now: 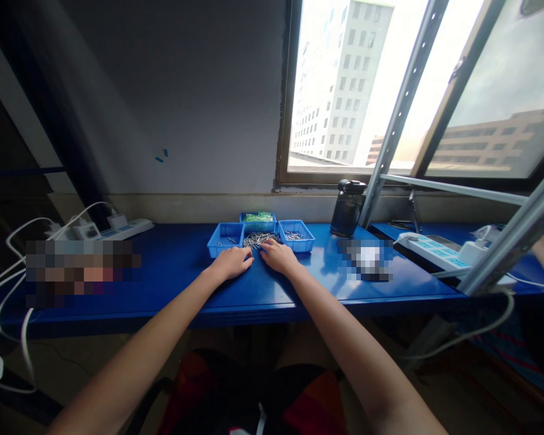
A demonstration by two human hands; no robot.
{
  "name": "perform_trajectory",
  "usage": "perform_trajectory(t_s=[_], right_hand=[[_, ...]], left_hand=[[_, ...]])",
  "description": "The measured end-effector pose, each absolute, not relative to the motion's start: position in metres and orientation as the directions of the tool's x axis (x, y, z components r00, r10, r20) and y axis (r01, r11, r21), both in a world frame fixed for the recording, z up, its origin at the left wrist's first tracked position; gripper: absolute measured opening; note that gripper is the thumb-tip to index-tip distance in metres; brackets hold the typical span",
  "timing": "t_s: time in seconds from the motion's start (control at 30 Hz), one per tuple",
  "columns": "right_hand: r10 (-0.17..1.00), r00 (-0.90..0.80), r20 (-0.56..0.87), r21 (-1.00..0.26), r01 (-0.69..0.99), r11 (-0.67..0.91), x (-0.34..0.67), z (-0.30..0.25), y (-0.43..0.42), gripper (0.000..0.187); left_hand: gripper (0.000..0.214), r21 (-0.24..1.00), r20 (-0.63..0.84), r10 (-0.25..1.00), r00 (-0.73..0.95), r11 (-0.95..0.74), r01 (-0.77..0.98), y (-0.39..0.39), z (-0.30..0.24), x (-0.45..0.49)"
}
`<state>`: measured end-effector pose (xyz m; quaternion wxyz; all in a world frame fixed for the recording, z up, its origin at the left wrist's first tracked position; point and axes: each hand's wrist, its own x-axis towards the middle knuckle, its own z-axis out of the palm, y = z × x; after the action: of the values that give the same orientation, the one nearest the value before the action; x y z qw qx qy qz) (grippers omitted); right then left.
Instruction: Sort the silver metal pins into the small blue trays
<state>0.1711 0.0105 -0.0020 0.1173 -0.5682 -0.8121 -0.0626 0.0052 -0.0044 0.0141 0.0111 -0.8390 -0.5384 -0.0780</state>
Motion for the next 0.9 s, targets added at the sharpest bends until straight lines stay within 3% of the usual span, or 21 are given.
perform_trajectory(t_s=[0.33, 0.9], right_hand=[[0.899, -0.353, 0.261, -0.002, 0.931, 0.366, 0.1722, -0.0056, 0.0167, 0.043], [0.911, -0.319, 0.26, -0.053, 0.938, 0.343, 0.1712, -0.003, 0.0137, 0.04]], left_hand=[[0.026, 0.062, 0.158, 0.89, 0.429, -0.442, 0.895, -0.0034, 0.0138, 0.0046], [0.029, 0.063, 0.156, 0.891, 0.427, -0.441, 0.895, -0.0011, 0.0118, 0.0041]])
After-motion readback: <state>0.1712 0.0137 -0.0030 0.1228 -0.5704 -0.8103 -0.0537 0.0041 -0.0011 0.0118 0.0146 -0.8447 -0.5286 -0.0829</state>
